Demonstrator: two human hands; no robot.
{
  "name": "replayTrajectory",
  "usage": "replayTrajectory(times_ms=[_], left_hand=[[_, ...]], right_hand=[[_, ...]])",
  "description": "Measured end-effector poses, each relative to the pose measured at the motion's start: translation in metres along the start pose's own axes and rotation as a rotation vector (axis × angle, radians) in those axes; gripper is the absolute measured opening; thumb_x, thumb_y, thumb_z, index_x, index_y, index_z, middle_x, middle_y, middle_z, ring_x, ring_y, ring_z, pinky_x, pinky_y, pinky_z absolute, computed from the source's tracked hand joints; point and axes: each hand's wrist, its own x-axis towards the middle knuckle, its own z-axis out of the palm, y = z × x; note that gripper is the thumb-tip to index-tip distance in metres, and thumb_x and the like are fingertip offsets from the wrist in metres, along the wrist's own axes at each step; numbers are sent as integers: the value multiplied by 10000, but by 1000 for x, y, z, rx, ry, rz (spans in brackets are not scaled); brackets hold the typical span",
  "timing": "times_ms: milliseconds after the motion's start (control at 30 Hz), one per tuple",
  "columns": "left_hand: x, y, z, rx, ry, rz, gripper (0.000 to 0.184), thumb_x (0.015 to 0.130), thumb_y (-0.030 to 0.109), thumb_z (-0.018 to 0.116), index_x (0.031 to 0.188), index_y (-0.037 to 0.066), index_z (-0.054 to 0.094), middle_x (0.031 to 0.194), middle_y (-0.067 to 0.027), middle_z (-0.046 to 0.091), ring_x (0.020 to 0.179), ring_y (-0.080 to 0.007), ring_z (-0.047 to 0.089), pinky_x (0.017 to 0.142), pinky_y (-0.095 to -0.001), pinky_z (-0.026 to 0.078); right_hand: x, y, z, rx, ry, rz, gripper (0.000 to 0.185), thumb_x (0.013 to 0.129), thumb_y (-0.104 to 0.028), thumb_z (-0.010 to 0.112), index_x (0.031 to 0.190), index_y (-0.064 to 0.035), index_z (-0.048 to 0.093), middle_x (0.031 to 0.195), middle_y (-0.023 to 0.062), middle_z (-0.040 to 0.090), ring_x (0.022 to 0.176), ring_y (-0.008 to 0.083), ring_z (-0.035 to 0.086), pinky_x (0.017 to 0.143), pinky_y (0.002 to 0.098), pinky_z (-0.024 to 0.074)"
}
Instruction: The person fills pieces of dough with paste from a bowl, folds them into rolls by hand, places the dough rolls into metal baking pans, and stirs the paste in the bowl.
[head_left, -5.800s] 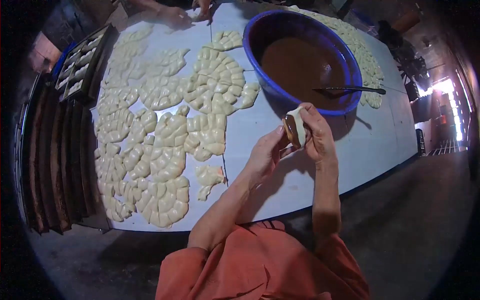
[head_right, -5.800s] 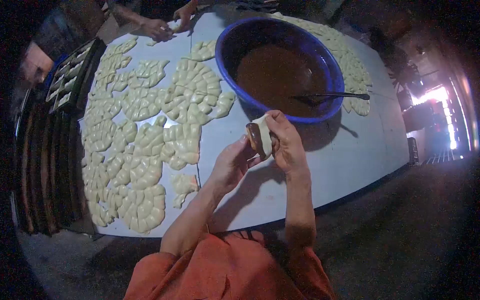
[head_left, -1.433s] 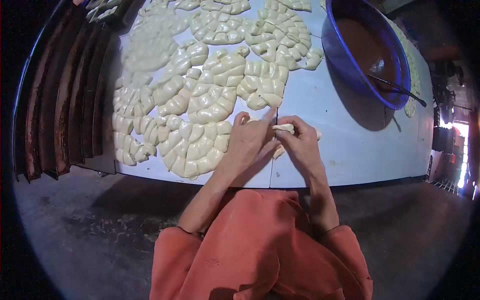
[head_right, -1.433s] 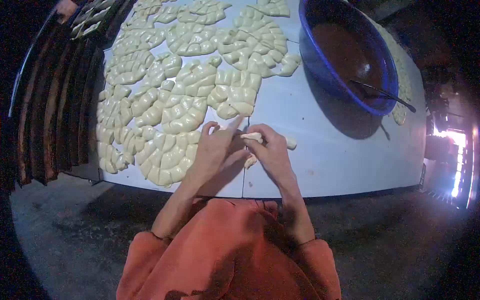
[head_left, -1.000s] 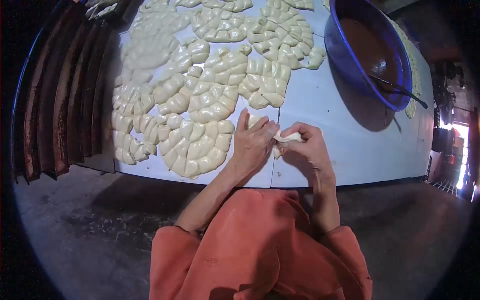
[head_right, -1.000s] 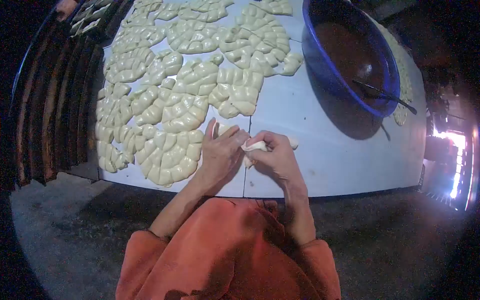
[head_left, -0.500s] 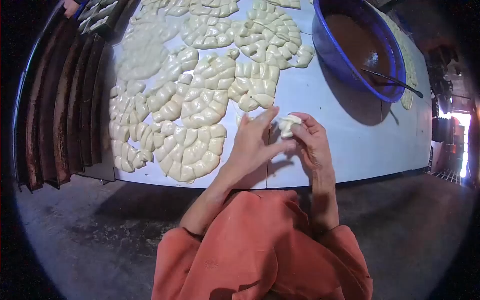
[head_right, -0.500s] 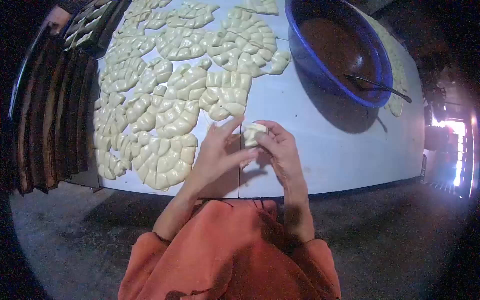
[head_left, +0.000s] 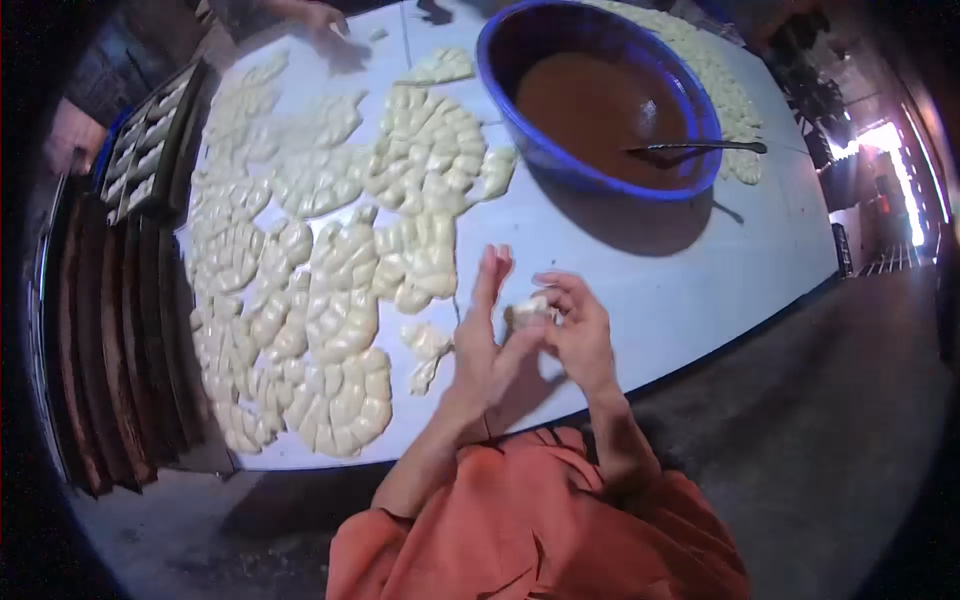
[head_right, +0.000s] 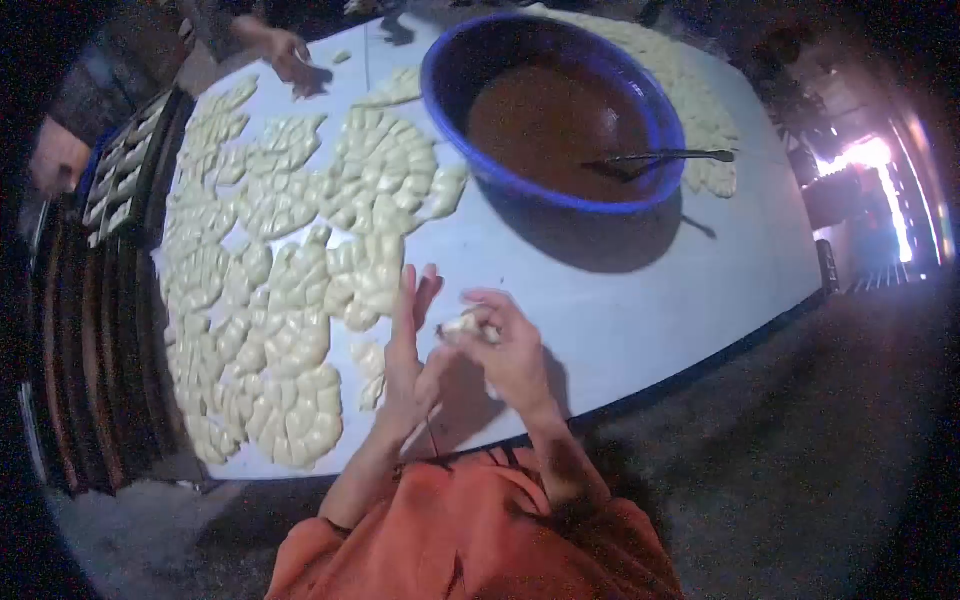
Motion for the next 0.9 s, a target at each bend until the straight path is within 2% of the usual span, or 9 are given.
replayTrajectory(times_ms=[133,200,267,367,467,600,667,767,900], left_hand=[[4,-5,47,-173,-60,190,991,858,526,706,1506,-83,269,1352,-270,571,1227,-330,601,989,-385,494],[9,3,81,-560,162,-15,963,856,458,742,1507,-76,274,1340,-238,592,1209,-308,613,961,-368,509],[16,-3,78,-208,41,117,857,901,286,749,1530,-33,262,1350,-205,590,1188,-281,623,946,-351,517],[19,-3,88,-500,-81,-210,805,949,189,686,1537,-28,180,1404,-213,523,1242,-219,538,1072,-361,419],[15,-6,75,-621,-104,-586,628,959,58,636,1506,12,331,1301,-188,605,1005,-163,649,895,-308,521],[18,-26,47,-244,-187,-617,545,956,161,670,1440,19,463,1130,-194,706,965,-160,701,795,-279,555],[18,-26,41,-221,-198,-627,520,960,174,665,1421,15,484,1137,-186,706,950,-152,703,797,-274,551],[16,-23,33,-202,-278,-698,484,986,211,624,1393,-18,498,1213,-185,666,1006,-175,679,906,-293,517],[13,-24,32,-217,-274,-743,463,982,219,627,1364,-25,529,1158,-159,689,1025,-176,672,911,-294,512]], right_hand=[[0,-30,-8,562,-135,94,207,926,-63,682,1090,13,582,1006,65,662,916,110,637,818,260,528],[9,-40,-21,718,-304,28,155,955,-100,653,1059,-5,589,987,57,654,878,111,637,800,257,531],[26,-52,-32,661,-293,43,111,973,-109,625,1037,-24,592,976,52,643,849,110,632,781,252,526],[73,-75,-57,447,-183,-118,95,968,-130,635,1004,-57,586,951,51,642,847,103,632,760,247,519],[134,-117,-93,-144,-35,-149,142,977,-193,611,1000,-54,595,917,53,644,850,119,637,748,290,526],[226,-94,-127,-670,-157,-175,208,959,-223,582,993,-20,611,900,99,660,853,195,657,771,372,526],[245,-81,-124,-1371,-308,-179,247,910,-254,575,979,-21,617,930,130,697,880,259,678,767,391,511],[241,-81,-115,-1463,-561,-24,269,880,-242,589,1009,-13,644,961,195,691,912,323,676,810,440,498],[253,-69,-123,-1262,-458,-71,269,874,-255,575,985,-25,661,875,174,699,826,314,675,759,446,498]])
